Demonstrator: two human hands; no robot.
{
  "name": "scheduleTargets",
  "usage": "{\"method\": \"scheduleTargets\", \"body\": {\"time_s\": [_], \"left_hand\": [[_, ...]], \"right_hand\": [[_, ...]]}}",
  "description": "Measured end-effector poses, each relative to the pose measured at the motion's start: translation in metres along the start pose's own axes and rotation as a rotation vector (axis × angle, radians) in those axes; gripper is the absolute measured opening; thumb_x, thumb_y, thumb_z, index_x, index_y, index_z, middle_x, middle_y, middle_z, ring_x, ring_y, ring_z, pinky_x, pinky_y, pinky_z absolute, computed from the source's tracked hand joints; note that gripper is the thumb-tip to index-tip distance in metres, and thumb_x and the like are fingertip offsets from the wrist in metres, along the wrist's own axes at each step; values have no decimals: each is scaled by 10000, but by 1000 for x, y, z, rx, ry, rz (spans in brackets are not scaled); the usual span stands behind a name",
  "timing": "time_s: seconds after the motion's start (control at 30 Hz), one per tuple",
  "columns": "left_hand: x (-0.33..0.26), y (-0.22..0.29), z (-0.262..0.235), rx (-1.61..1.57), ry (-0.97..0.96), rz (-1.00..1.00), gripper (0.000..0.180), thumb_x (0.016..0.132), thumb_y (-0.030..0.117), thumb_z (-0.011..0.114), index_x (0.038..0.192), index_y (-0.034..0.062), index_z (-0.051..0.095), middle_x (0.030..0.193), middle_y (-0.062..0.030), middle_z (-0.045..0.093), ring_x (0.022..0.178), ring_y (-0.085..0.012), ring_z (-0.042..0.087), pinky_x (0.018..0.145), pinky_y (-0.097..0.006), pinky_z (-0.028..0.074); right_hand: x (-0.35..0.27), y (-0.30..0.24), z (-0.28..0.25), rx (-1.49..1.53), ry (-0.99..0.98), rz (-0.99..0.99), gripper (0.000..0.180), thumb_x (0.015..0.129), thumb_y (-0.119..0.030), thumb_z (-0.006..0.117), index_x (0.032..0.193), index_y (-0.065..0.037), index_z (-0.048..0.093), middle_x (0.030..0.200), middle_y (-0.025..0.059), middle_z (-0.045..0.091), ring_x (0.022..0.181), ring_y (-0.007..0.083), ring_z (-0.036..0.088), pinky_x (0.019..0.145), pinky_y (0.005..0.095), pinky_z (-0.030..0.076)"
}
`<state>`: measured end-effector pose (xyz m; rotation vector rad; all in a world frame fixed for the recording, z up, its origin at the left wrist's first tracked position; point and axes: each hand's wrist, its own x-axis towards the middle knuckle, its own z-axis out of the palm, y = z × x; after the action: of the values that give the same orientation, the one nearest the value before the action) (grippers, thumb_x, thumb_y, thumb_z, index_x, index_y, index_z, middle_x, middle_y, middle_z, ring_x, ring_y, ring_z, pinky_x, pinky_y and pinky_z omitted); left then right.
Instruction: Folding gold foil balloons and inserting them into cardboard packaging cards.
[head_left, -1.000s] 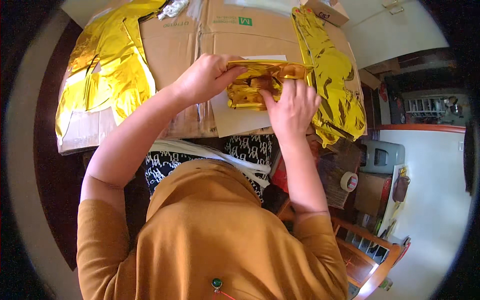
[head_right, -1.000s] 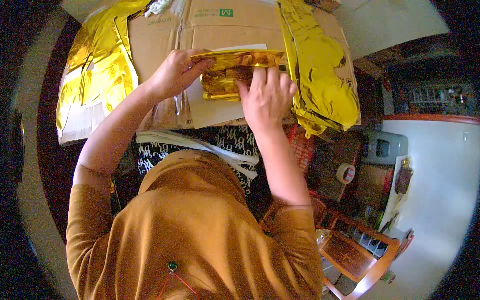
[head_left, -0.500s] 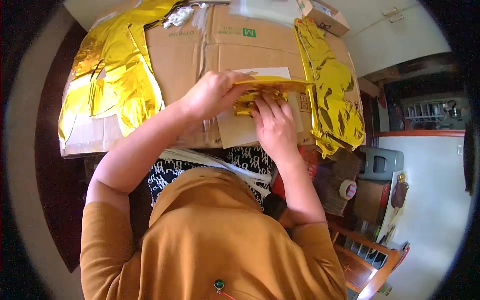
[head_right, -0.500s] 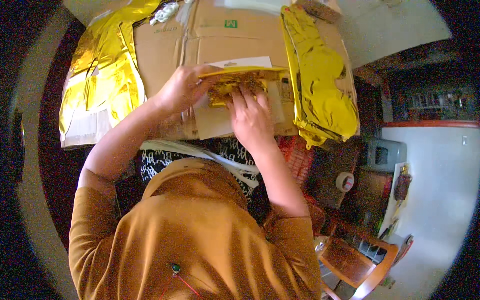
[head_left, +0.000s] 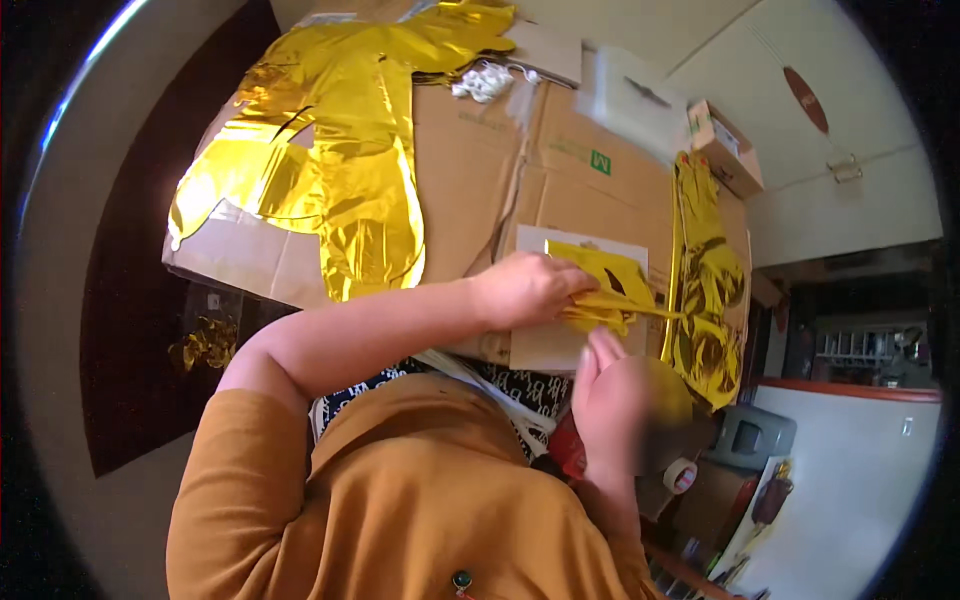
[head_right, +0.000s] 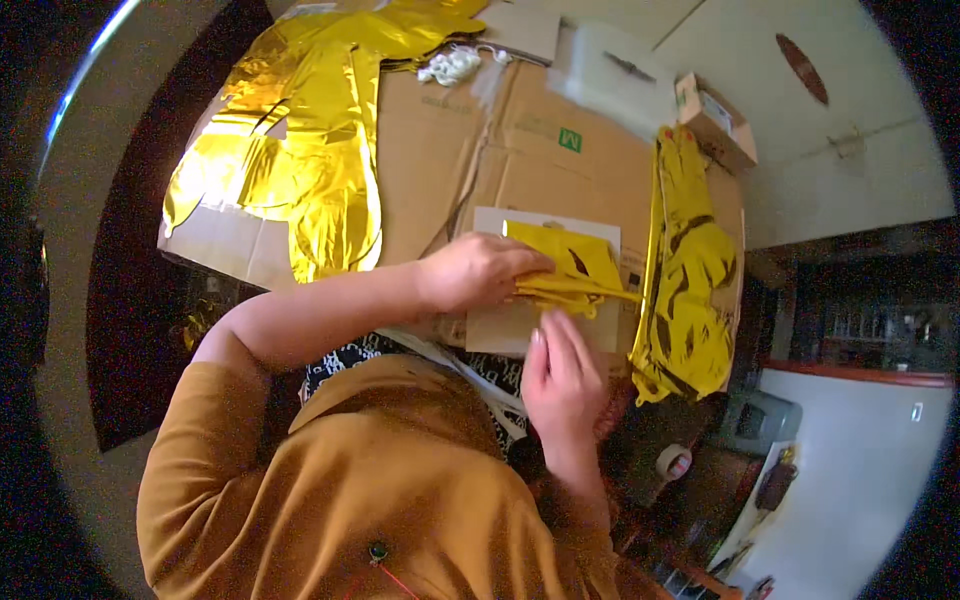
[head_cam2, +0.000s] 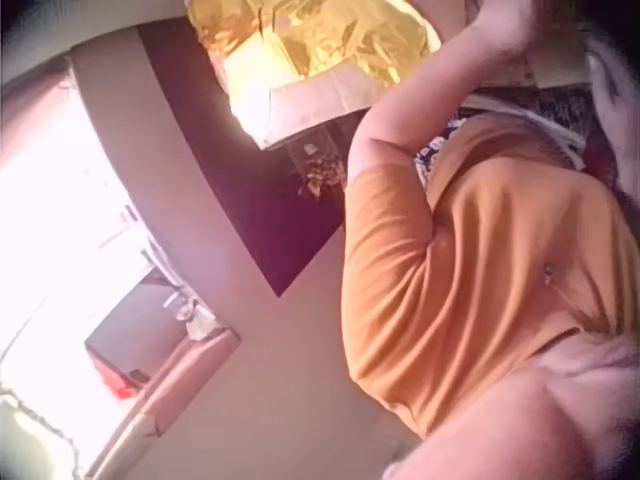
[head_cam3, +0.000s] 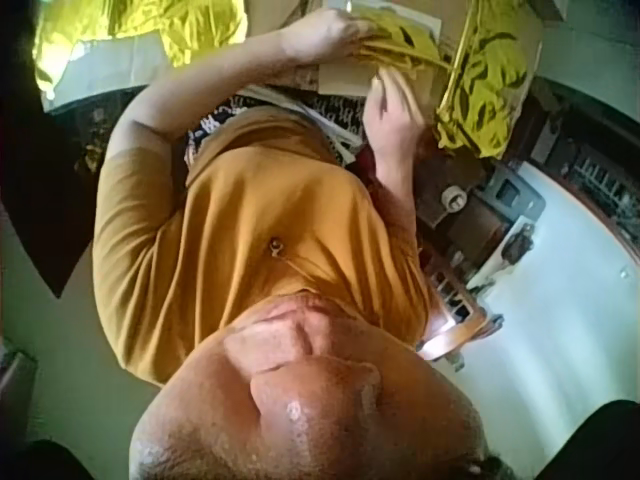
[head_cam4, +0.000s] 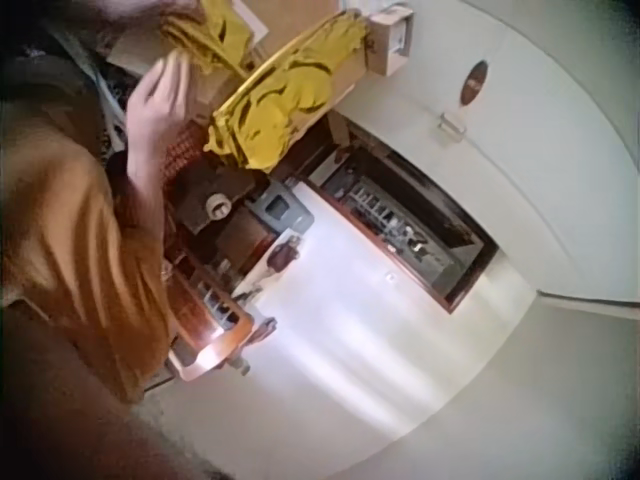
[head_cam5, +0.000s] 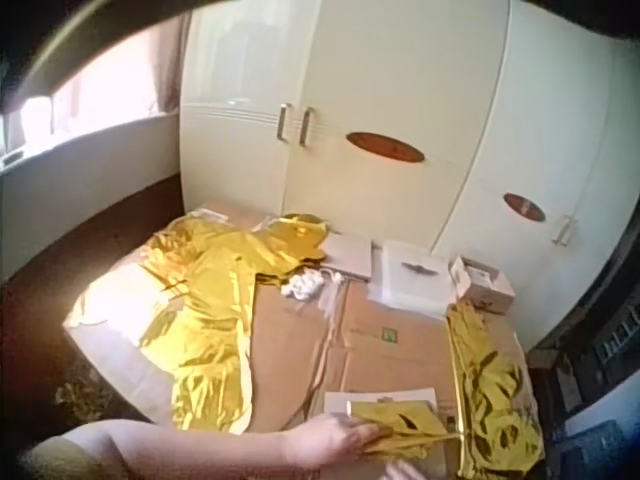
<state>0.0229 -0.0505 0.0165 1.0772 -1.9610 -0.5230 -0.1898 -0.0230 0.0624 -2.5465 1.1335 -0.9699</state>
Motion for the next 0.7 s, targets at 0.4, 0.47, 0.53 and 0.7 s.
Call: {"method": "scheduleTargets", "body": {"time_s": [0.4,0.47,0.53,0.7], "left_hand": [[5,-10,3,95,-31,29,405,795,61,634,1198,22,632,1039,-165,694,869,-339,700,793,-427,579],[11,1,2,87,-72,17,389,804,59,621,1190,16,632,1044,-172,693,868,-346,699,792,-427,579],[5,-2,4,86,-46,-23,358,817,61,604,1169,2,628,1020,-176,687,855,-358,691,779,-433,573],[3,-11,6,65,-45,-18,334,819,82,613,1141,-6,620,970,-171,679,821,-358,677,759,-440,559]], "right_hand": [[339,62,132,9,-464,21,283,809,-299,716,940,-52,761,880,154,741,792,310,703,756,365,543],[368,91,161,0,-470,97,354,747,-341,768,958,-56,767,959,167,747,882,304,716,798,371,554],[376,73,189,-126,-462,175,397,722,-339,781,985,-42,758,1023,176,739,950,309,712,830,374,557],[384,58,224,-271,-479,378,492,720,-361,784,1068,-16,733,1149,198,709,1073,356,682,914,393,546]]}}
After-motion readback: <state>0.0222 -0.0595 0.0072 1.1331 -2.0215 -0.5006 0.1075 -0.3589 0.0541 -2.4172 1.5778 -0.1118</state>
